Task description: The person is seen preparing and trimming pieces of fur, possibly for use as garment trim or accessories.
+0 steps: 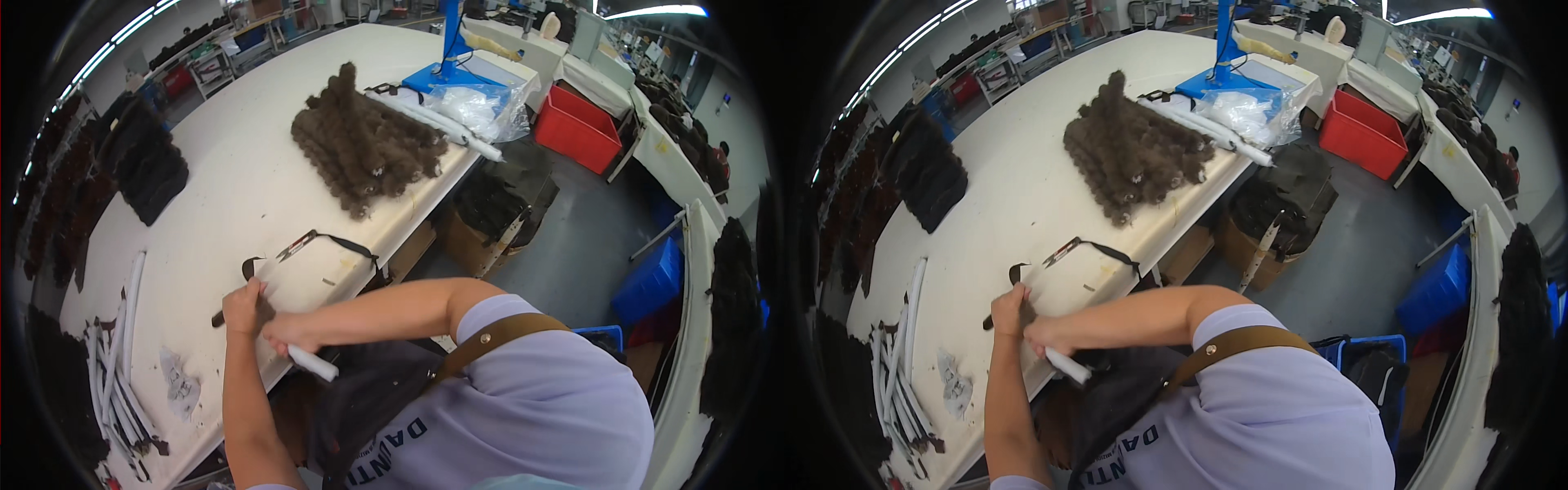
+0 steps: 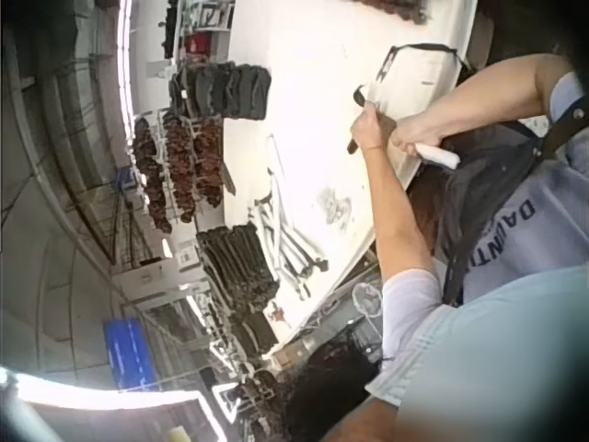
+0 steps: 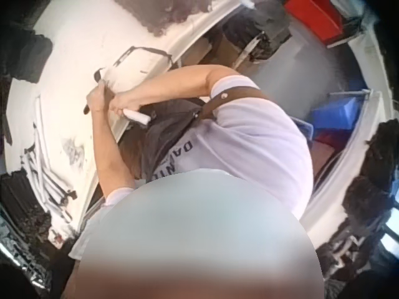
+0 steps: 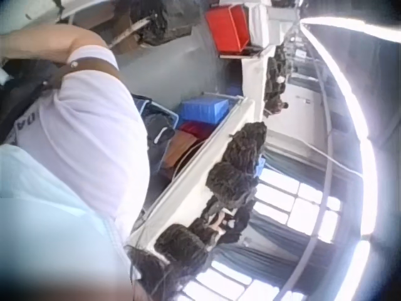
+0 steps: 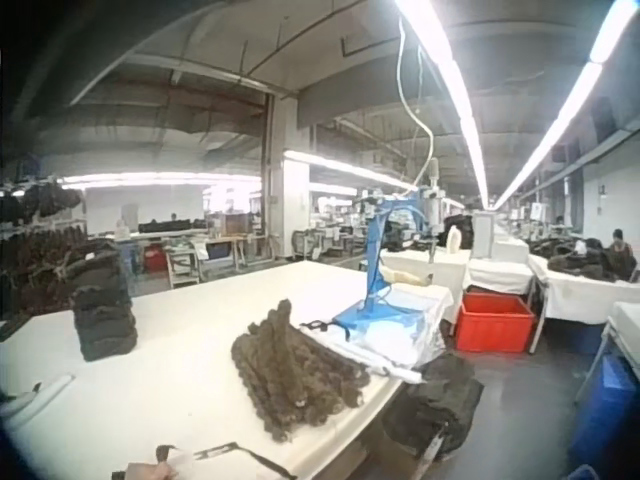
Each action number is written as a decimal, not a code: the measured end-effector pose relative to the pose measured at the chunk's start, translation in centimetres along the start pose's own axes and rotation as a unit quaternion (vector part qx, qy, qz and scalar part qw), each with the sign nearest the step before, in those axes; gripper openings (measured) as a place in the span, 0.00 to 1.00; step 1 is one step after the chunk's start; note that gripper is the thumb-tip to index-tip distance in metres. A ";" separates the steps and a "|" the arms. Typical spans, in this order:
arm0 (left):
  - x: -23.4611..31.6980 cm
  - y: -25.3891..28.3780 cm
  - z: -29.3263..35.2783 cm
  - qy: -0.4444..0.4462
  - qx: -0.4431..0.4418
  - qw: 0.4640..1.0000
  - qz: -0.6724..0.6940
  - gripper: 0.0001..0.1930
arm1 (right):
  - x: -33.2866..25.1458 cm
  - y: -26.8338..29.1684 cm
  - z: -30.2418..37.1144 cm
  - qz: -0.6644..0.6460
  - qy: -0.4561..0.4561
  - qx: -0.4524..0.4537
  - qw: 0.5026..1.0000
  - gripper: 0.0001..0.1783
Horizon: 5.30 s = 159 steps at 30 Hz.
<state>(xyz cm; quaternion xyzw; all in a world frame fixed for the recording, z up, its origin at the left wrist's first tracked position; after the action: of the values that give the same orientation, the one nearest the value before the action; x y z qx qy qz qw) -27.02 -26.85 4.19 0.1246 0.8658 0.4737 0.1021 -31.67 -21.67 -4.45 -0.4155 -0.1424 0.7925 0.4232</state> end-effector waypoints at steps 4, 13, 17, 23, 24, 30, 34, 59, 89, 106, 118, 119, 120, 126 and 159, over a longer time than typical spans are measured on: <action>-0.6 -0.6 -0.2 0.013 -0.023 1.000 0.005 0.10 | 2.6 0.3 4.7 -0.045 0.008 0.002 0.999 0.11; 0.7 -1.0 -1.5 0.012 -0.068 0.997 0.029 0.09 | 10.8 7.8 16.8 0.076 0.010 -0.017 0.997 0.08; 1.6 -1.4 -0.9 -0.039 -0.072 0.997 0.017 0.10 | 11.7 11.8 21.0 0.170 0.097 0.096 0.976 0.10; 1.1 -0.9 -0.4 -0.023 -0.092 0.995 0.008 0.05 | 23.5 21.0 22.4 0.768 0.012 0.053 0.638 0.12; 1.0 -1.0 -0.2 -0.030 -0.094 0.995 0.010 0.05 | 26.8 25.4 24.3 0.768 -0.018 0.081 0.635 0.10; 0.6 -1.6 0.2 -0.042 -0.079 0.996 0.002 0.06 | 9.6 22.7 28.4 0.508 0.124 0.461 0.717 0.10; 0.5 -2.1 0.1 -0.050 -0.033 0.998 -0.025 0.01 | 2.3 16.3 21.5 0.488 0.249 0.369 0.751 0.15; 4.8 7.6 4.8 0.099 0.080 0.991 0.048 0.04 | 7.4 23.5 11.3 0.666 0.117 0.351 0.648 0.27; 3.6 11.7 4.5 0.230 0.132 0.909 0.321 0.20 | -5.6 2.9 11.6 0.517 0.295 0.095 0.798 0.25; 5.2 8.3 6.6 0.255 -0.020 0.726 0.639 0.13 | -3.0 5.9 10.6 0.245 0.151 -0.059 0.956 0.34; 6.3 7.4 7.0 0.275 -0.020 0.625 0.730 0.12 | -0.4 2.9 9.6 0.186 0.028 -0.154 0.970 0.46; 5.7 7.7 7.0 0.293 0.031 0.596 0.746 0.12 | -0.3 2.9 9.6 0.207 0.016 -0.155 0.966 0.45; 5.8 7.6 7.0 0.316 0.024 0.576 0.754 0.11 | -0.2 2.9 9.8 0.229 0.009 -0.154 0.961 0.45; 6.4 7.1 7.9 0.324 -0.067 0.624 0.707 0.19 | -0.2 2.6 9.5 0.244 0.047 -0.118 0.961 0.39; 7.3 13.0 9.5 0.237 0.294 0.789 0.484 0.13 | -14.3 6.1 3.3 0.703 0.408 0.347 0.468 0.08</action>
<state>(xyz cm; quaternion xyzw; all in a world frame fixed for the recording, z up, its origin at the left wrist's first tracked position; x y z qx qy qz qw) -29.61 -10.28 9.71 0.4355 0.7863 0.1987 -0.3906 -33.38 -36.15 1.76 -0.4706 0.6732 0.5483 -0.1571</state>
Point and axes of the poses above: each hand's wrist, its own z-axis away from the middle knuckle, its own y-axis out of the back of the hand, x = y × z, the point moved 9 cm from there along -z, towards the middle knuckle, and after that the axes turned 8 degrees about -y, right-handed, at the moved point
